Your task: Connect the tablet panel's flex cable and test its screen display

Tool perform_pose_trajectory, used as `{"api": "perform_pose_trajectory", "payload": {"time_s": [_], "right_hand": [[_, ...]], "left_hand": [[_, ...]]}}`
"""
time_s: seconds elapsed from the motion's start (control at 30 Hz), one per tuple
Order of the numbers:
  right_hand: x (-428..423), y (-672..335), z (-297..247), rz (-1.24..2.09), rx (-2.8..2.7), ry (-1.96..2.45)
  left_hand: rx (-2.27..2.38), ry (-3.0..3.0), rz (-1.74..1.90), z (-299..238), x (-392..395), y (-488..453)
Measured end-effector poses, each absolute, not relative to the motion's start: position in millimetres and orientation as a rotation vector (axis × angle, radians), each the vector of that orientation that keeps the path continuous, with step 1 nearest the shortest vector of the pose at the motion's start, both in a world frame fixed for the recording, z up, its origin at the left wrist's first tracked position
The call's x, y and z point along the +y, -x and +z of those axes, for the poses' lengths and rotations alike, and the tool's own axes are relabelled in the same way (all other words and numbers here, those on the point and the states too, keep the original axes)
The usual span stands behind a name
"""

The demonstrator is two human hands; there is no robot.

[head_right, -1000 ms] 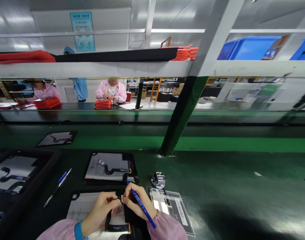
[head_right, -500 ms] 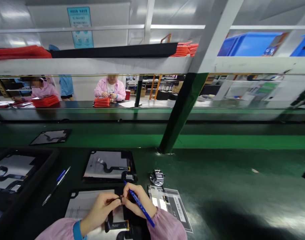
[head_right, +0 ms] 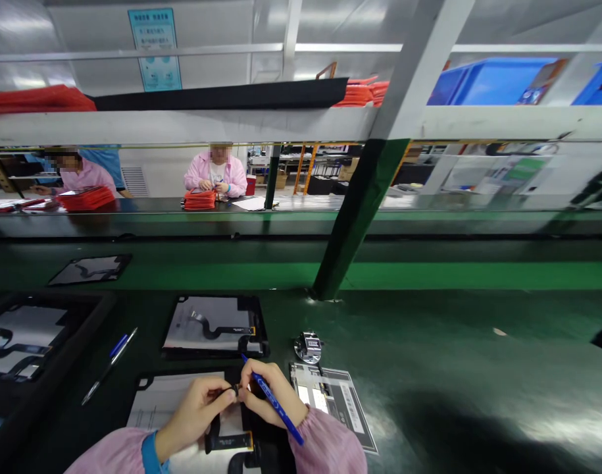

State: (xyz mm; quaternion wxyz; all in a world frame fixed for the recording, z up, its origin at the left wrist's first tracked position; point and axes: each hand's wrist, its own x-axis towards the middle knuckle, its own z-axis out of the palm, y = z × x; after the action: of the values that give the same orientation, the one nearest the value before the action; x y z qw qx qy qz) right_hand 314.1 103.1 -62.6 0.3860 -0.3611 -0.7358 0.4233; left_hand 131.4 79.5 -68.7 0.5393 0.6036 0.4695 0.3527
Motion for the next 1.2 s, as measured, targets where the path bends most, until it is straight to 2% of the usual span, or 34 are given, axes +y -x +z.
{"api": "perform_pose_trajectory", "payload": {"time_s": [0.47,0.77,1.2], "right_hand": [[103,-310,-63,0.877,-2.035,0.85],[102,-309,-67,0.882,-2.074,0.874],[99,-305,-69,0.948,-2.016,0.877]], "left_hand": [[1.195,-1.575,0.788,-56,80,-128],[1.258,-1.775,0.707,-49,81,-123],[1.198,-1.755,0.631,-47,88,-113]]}}
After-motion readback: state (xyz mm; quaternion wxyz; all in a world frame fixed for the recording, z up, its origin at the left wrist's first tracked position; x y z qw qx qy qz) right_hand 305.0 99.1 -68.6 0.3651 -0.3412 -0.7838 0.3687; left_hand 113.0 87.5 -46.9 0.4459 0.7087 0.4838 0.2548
